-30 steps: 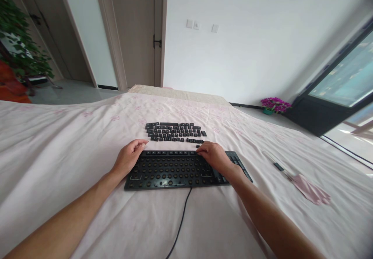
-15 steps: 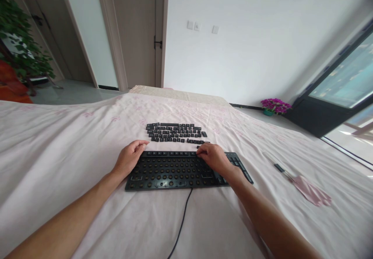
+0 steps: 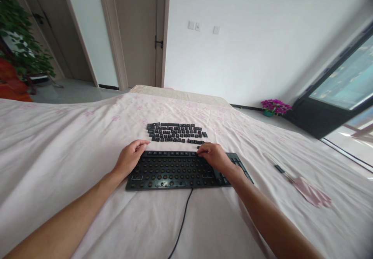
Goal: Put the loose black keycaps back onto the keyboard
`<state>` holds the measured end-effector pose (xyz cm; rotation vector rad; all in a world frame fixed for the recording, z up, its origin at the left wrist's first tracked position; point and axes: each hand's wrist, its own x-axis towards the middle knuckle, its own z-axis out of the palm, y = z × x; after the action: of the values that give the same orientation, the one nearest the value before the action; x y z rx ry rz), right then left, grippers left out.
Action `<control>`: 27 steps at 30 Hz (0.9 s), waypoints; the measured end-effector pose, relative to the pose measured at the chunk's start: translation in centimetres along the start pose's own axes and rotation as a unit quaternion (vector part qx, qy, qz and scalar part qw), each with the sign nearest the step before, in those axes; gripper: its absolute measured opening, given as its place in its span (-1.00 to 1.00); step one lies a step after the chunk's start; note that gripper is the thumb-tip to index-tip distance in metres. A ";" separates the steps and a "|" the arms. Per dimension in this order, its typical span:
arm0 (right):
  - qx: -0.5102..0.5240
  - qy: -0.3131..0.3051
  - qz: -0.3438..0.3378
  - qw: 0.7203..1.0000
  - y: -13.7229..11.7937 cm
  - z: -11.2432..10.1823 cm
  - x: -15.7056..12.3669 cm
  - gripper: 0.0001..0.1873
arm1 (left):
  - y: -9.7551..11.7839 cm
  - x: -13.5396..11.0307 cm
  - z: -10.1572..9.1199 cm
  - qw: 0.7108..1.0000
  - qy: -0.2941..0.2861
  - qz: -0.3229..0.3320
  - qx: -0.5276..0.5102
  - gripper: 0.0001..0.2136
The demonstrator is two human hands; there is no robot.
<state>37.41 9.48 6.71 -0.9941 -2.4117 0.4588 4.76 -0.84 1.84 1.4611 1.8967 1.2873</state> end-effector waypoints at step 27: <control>-0.086 -0.015 -0.103 0.991 0.5 0.7 -1.6 -0.56 | 0.0 -0.1 -0.1 1.000 -0.004 0.001 0.007 -0.63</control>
<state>38.32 8.57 5.37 -0.7989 -2.5807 0.1954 4.73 -0.95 1.82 1.4744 1.9027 1.2695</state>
